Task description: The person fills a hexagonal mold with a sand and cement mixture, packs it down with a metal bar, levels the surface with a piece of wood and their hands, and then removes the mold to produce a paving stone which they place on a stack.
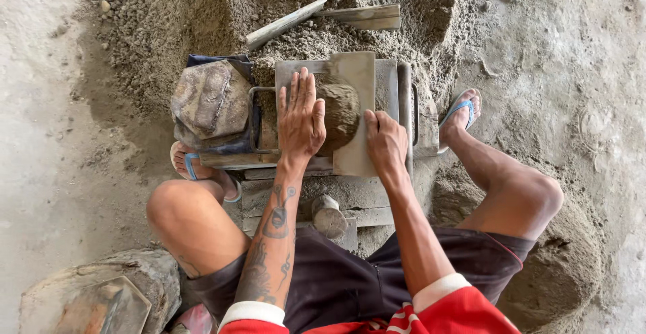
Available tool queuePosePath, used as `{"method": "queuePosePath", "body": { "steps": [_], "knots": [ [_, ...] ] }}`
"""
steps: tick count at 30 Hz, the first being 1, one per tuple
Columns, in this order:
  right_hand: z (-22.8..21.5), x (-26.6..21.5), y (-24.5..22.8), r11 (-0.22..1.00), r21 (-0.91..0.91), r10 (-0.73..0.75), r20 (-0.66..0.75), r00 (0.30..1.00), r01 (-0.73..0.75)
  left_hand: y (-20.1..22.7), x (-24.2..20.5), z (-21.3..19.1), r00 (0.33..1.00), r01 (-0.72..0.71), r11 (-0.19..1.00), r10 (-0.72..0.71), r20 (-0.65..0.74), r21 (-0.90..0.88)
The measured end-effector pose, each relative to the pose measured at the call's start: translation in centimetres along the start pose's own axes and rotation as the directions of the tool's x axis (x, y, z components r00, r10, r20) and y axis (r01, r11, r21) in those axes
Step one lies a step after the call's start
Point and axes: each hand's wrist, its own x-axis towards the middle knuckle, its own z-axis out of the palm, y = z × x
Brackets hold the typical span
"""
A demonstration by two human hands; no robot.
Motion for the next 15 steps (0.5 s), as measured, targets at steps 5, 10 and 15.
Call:
{"method": "queuePosePath", "body": {
  "steps": [5,10,15],
  "knots": [
    [-5.5,-1.8,0.7,0.982,0.144,0.119,0.007,0.993,-0.119,0.7,0.4,-0.9,1.0,-0.006,1.0,0.006,0.0,0.021],
    [-3.1,-6.9,-4.6,0.991,0.123,-0.032,-0.14,0.99,0.05,1.2,0.2,-1.0,0.999,0.033,0.997,-0.031,0.028,-0.07],
    [7.3,-3.3,-2.5,0.993,-0.055,-0.103,-0.021,0.995,0.101,-1.0,0.4,-0.2,0.998,0.024,0.989,-0.016,0.059,-0.145]
  ]
}}
